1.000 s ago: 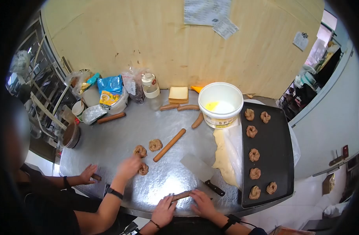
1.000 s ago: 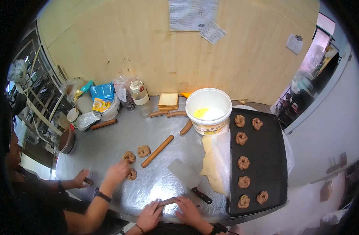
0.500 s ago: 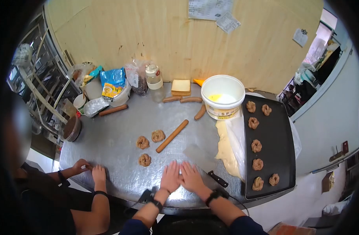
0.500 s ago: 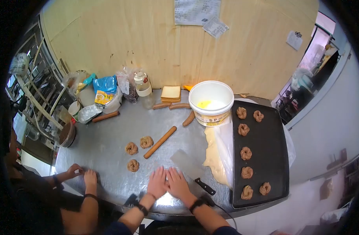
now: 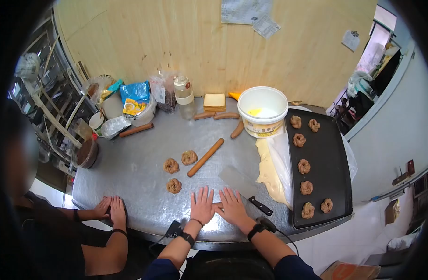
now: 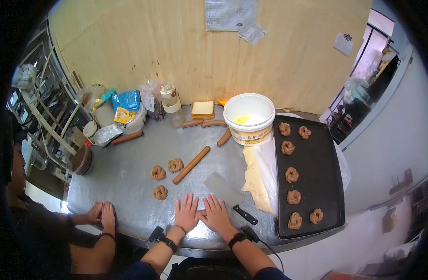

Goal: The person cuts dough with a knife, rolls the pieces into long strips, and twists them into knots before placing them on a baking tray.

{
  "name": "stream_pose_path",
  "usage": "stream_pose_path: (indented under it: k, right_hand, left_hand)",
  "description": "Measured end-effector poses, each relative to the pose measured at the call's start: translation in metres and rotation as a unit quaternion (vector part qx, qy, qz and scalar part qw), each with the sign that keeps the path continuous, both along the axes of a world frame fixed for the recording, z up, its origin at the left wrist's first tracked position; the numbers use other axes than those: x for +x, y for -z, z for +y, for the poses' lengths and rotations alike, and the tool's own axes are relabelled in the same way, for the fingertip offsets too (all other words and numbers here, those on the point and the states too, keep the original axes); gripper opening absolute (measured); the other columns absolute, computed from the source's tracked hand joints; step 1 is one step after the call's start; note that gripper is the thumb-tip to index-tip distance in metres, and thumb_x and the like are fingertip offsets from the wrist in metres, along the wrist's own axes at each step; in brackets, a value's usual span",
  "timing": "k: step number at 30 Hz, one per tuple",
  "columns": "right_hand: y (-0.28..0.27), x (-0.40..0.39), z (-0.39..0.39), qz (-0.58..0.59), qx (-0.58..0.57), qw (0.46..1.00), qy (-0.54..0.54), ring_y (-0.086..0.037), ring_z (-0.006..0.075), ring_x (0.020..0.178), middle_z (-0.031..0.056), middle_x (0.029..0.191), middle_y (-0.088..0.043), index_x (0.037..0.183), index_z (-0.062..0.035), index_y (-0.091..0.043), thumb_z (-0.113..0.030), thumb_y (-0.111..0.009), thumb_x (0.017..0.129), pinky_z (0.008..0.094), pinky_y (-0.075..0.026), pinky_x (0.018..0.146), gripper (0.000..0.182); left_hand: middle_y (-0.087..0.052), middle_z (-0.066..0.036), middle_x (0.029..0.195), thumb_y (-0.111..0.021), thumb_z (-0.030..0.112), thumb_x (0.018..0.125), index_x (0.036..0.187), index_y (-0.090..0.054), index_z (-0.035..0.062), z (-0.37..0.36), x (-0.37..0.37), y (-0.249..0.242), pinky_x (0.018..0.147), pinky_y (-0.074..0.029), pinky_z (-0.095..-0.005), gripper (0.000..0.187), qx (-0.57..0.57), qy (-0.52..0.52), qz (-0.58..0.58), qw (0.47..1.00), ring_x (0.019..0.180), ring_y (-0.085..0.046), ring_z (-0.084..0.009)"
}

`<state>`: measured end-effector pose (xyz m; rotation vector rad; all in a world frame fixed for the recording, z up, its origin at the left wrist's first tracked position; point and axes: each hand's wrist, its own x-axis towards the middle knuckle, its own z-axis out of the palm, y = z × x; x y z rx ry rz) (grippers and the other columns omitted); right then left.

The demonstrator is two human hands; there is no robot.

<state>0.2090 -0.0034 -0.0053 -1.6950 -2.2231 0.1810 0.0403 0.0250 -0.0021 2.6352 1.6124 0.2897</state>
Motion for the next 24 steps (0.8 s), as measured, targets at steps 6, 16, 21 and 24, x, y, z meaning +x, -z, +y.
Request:
stream_pose_path:
  k: [6, 16, 21, 24]
  right_hand:
    - [-0.031, 0.015, -0.091, -0.032, -0.044, 0.997, -0.059, -0.042, 0.0282, 0.131, 0.0141, 0.138, -0.048, 0.133, -0.0046, -0.049, -0.032, -0.070, 0.076, 0.0563, -0.025, 0.110, 0.067]
    - [-0.022, 0.030, -0.060, 0.071, -0.017, 0.996, -0.043, -0.055, 0.0260, 0.104, 0.0078, 0.107, -0.058, 0.109, -0.0096, -0.061, -0.015, -0.066, 0.076, 0.0445, -0.041, 0.093, 0.034]
    - [-0.033, 0.029, -0.043, 0.075, -0.013, 0.996, -0.037, -0.056, 0.0267, 0.096, 0.0061, 0.098, -0.058, 0.091, -0.0106, -0.060, -0.012, -0.067, 0.074, 0.0444, -0.043, 0.090, 0.019]
    - [-0.034, 0.027, -0.046, 0.022, 0.088, 0.993, -0.072, -0.057, 0.0251, 0.092, 0.0070, 0.093, -0.058, 0.093, -0.0097, -0.060, -0.014, -0.066, 0.076, 0.0431, -0.042, 0.090, 0.018]
  left_hand:
    - [-0.045, -0.017, 0.141, -0.061, 0.032, 0.082, 0.140, -0.041, 0.0053, -0.081, -0.033, -0.020, 0.105, -0.031, -0.0506, 0.066, -0.085, 0.131, -0.066, 0.986, 0.129, -0.043, -0.0323]
    - [-0.059, -0.010, 0.090, -0.066, 0.019, 0.078, 0.093, -0.063, 0.0118, -0.049, -0.058, -0.021, 0.076, -0.049, -0.0418, 0.017, -0.146, 0.092, -0.144, 0.974, 0.089, -0.058, -0.0305]
    - [-0.060, -0.011, 0.091, -0.065, 0.013, 0.077, 0.093, -0.062, 0.0096, -0.039, -0.051, -0.052, 0.076, -0.050, -0.0434, 0.017, -0.029, 0.066, -0.225, 0.972, 0.088, -0.059, -0.0327]
    - [-0.060, -0.012, 0.096, -0.065, 0.010, 0.075, 0.092, -0.062, 0.0079, -0.046, -0.055, -0.032, 0.076, -0.050, -0.0440, 0.018, 0.009, 0.082, -0.210, 0.974, 0.091, -0.058, -0.0334]
